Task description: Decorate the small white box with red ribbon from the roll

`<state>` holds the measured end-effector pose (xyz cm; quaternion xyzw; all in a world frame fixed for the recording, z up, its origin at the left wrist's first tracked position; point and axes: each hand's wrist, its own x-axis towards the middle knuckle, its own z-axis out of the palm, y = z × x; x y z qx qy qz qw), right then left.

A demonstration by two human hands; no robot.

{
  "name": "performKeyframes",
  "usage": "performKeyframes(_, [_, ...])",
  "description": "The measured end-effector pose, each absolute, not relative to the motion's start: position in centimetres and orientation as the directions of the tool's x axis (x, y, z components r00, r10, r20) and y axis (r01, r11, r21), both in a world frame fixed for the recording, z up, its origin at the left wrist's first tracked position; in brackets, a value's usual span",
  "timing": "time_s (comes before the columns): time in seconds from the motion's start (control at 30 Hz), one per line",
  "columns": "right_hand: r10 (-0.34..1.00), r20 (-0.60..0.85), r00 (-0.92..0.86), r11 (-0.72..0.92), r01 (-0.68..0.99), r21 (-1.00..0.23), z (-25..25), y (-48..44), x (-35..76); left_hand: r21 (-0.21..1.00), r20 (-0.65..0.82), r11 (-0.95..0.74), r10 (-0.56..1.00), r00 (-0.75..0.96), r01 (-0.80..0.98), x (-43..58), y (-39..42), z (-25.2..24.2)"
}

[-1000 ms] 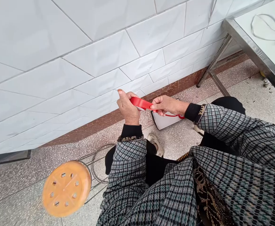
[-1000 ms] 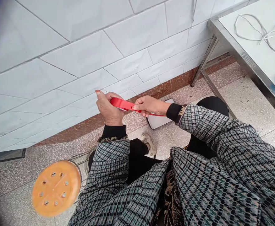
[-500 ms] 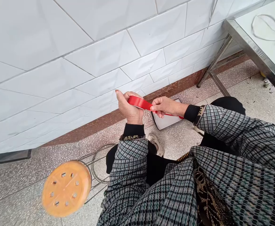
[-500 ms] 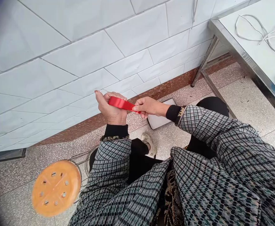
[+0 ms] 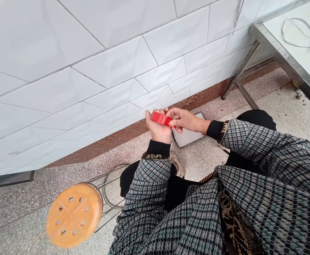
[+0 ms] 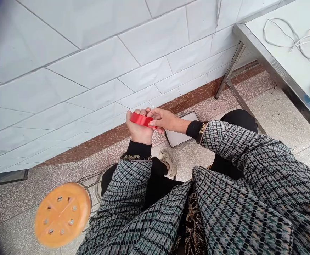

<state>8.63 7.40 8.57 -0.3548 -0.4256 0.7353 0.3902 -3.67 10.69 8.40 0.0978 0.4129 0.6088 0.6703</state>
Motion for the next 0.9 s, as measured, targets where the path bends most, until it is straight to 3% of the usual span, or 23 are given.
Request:
performKeyframes(0.17, [0.910, -0.013, -0.415, -0.170, -0.343, -0.924, 7.1, 7.5, 8.4, 0.569, -0.469, 0.273, 0.883, -0.033, -0.776, -3.6, 10.3, 9.0])
performKeyframes(0.33, [0.918, -0.010, -0.395, -0.174, -0.381, -0.908, 6.5, 7.3, 8.6, 0.476, -0.507, 0.278, 0.862, -0.002, -0.834, -2.8, 9.9, 9.5])
performKeyframes(0.47, [0.922, -0.002, -0.387, -0.184, -0.434, -0.882, 6.0, 7.3, 8.7, 0.487, -0.583, 0.352, 0.813, 0.003, -0.799, -2.4, 9.9, 9.4])
performKeyframes(0.57, [0.917, -0.025, -0.398, -0.220, -0.453, -0.864, 5.8, 7.3, 8.7, 0.588, -0.596, 0.318, 0.792, -0.133, -0.744, -2.3, 10.2, 8.8])
performKeyframes(0.7, [0.900, -0.094, -0.426, -0.298, -0.443, -0.845, 6.0, 7.3, 9.0, 0.854, -0.292, 0.051, 0.870, -0.396, -0.518, -2.6, 10.7, 7.6])
performKeyframes(0.8, [0.897, -0.109, -0.427, -0.322, -0.466, -0.824, 6.5, 7.4, 9.5, 0.954, -0.020, -0.102, 0.915, -0.402, -0.281, -3.2, 11.1, 7.2])
performKeyframes(0.9, [0.897, -0.127, -0.423, -0.344, -0.488, -0.803, 7.2, 7.5, 10.2, 0.976, 0.136, -0.187, 0.922, -0.363, -0.108, -3.9, 11.2, 7.1])
